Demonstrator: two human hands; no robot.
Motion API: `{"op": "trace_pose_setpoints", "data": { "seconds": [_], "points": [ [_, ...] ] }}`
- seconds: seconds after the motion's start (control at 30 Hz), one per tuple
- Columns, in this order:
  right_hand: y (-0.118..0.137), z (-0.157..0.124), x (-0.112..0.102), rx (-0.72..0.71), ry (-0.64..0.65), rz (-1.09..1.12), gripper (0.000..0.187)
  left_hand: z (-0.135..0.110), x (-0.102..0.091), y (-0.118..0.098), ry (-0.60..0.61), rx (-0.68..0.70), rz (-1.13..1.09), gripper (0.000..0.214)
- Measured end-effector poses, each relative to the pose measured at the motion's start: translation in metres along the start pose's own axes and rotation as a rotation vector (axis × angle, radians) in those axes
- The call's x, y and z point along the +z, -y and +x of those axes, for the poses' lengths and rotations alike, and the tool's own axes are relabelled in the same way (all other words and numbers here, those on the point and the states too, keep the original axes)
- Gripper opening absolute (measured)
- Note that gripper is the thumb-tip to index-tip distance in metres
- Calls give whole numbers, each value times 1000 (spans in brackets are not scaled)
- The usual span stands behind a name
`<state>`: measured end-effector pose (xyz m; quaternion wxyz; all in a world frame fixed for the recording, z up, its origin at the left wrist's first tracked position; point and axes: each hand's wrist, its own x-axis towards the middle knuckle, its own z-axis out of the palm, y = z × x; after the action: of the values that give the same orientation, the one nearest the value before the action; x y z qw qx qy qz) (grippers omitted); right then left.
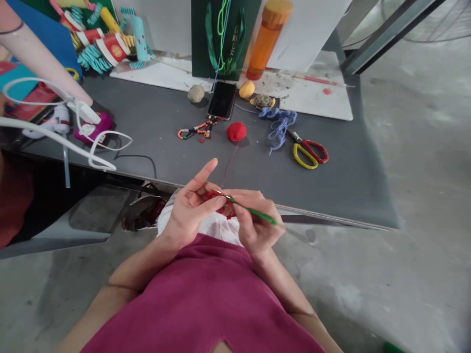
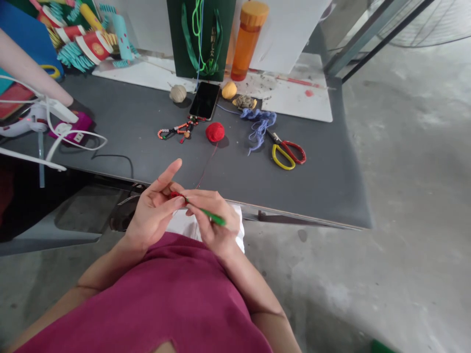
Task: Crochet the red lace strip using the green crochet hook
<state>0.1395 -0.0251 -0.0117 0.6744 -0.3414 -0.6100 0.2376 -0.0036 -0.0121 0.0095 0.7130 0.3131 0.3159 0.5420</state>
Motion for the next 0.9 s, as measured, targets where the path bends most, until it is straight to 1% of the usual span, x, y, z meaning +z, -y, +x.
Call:
{"op": "trace_pose_setpoints", "data": {
  "seconds": [0.03, 0.07, 0.1, 0.13, 0.17, 0.27, 0.33, 0.37, 0.47, 0.57, 0.77, 0.9],
  "points": [
    [-2, -1, -2, -86, 16, -87, 28, 0, 1, 0, -15, -5, -9, 68],
    [-3, -2, -2, -142, 20, -150, 33, 0, 1, -1, -23, -17, -22, 70],
    [-4, -2, -2, -165, 8, -178, 34, 0, 2, -1, -23, -36, -39, 71],
    [-4, -2, -1, -149, -13, -168, 33, 0, 2, -2, -20, -61, -58, 71],
    [-4, -3, 1, -102, -46, -128, 29, 0, 3, -3, -16, -91, -79, 71],
    [1, -2, 8, 120, -152, 42, 12, 0, 3, -6, -20, -170, -133, 70],
    [6, -2, 11, 241, -199, 92, 3, 0, 3, -7, -27, -189, -151, 71],
    [7, -1, 11, 277, -215, 89, 3, 0, 3, -8, -28, -189, -154, 72],
    [10, -1, 10, 331, -235, 57, 11, 0, 3, -9, -17, -185, -156, 75],
    [8, -1, 7, 368, -223, 98, 14, 0, 2, -8, -2, -184, -151, 72],
    [3, 4, 2, 421, -183, 243, 16, 2, 1, -6, -4, -176, -148, 56],
    [2, 7, 0, 537, -118, 354, 21, 1, 4, -4, 40, -158, -146, 45]
  ]
}}
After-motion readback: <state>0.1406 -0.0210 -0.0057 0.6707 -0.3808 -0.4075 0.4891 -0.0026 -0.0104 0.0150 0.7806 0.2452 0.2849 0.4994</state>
